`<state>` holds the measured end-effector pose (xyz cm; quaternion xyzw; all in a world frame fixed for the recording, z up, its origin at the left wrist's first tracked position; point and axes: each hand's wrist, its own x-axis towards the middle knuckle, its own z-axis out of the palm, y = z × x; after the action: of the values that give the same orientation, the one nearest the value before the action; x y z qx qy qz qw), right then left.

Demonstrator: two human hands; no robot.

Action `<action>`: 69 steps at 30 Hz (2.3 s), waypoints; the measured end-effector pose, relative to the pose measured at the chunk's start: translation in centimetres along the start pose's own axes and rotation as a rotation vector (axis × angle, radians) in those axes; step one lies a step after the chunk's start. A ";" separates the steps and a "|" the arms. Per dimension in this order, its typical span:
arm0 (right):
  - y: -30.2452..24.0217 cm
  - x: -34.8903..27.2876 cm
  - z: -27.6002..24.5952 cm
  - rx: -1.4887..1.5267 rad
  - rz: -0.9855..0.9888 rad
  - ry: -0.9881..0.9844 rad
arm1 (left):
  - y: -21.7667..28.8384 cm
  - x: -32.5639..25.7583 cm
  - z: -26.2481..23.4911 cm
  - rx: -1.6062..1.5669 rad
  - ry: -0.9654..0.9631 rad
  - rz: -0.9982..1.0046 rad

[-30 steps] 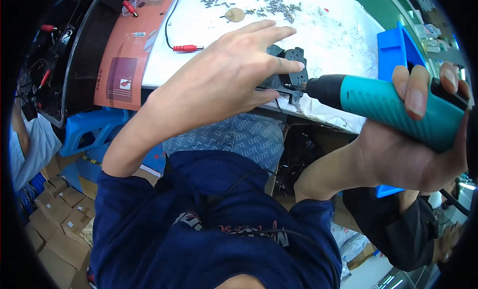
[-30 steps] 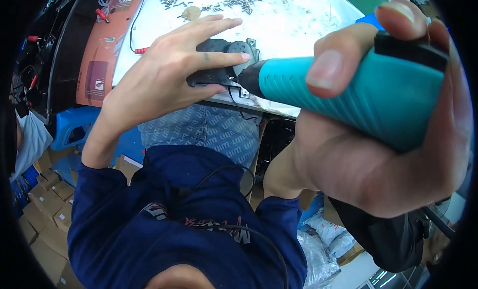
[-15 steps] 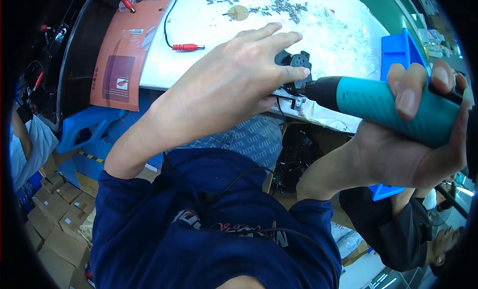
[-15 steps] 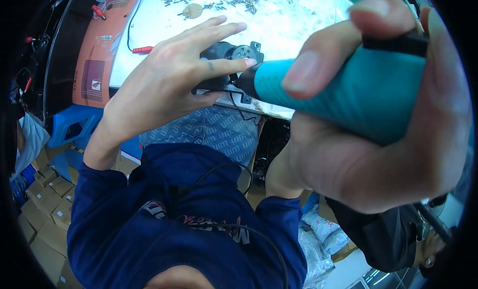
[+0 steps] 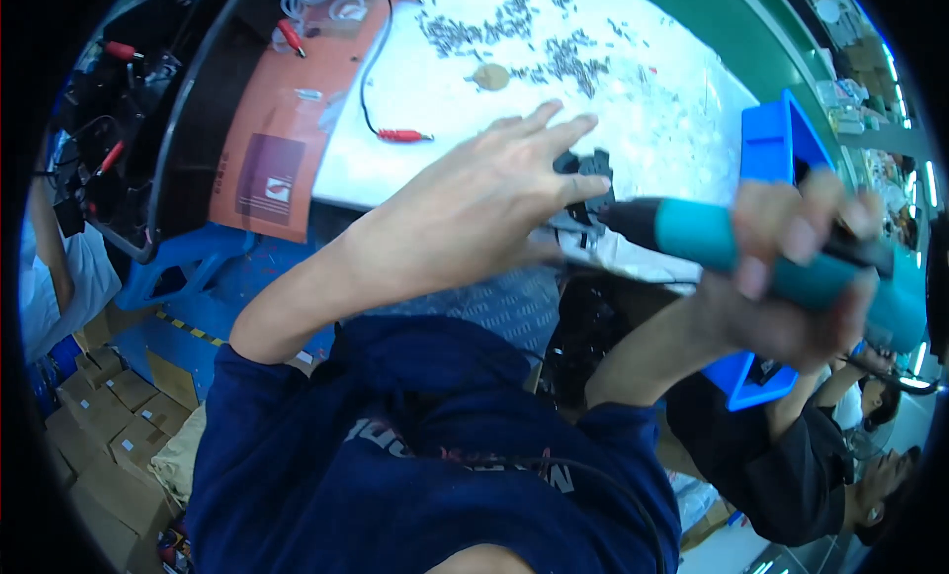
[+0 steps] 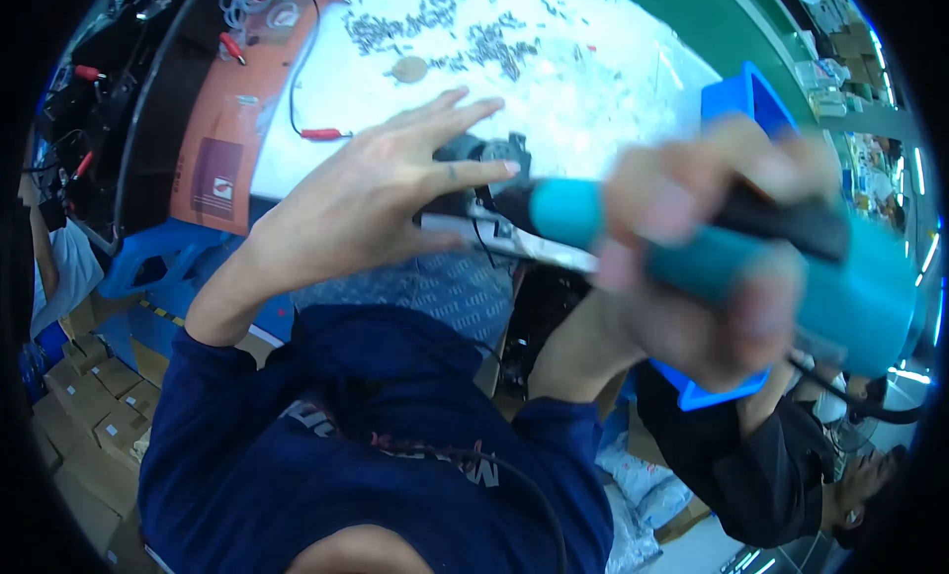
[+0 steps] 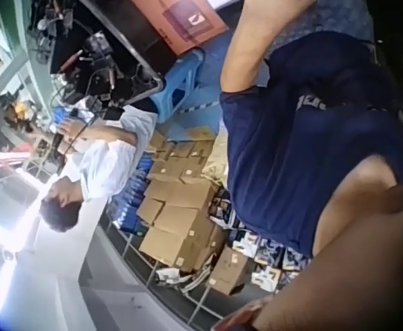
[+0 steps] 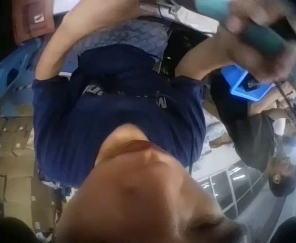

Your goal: The person is assembling components of a light fixture using an electric screwdriver on a factory production line.

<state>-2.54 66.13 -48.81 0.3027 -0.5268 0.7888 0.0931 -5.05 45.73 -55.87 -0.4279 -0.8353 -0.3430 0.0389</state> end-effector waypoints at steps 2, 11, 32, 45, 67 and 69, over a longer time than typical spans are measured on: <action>-1.6 -1.0 -0.7 0.071 -0.105 0.140 | -1.2 0.2 -1.7 -0.185 0.079 -0.053; -2.6 -3.1 -0.6 0.053 -0.206 0.171 | -7.3 -1.1 -0.6 0.047 0.267 -0.496; -1.4 -0.5 5.0 0.084 -0.569 0.533 | 1.9 -2.3 -1.1 -1.697 0.752 -0.412; -1.1 0.0 6.7 0.187 -0.445 0.262 | 2.3 -3.2 -0.3 -1.826 0.760 -0.396; -0.7 -0.1 7.3 0.025 -0.410 0.273 | 2.9 -3.1 0.6 -1.642 0.724 -0.566; -0.6 -0.1 7.3 0.028 -0.417 0.251 | 2.9 -3.0 0.6 -1.641 0.718 -0.562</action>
<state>0.59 59.98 -46.46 0.3058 -0.4262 0.7911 0.3145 -0.86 45.18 -55.84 0.0271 -0.3431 -0.9332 -0.1037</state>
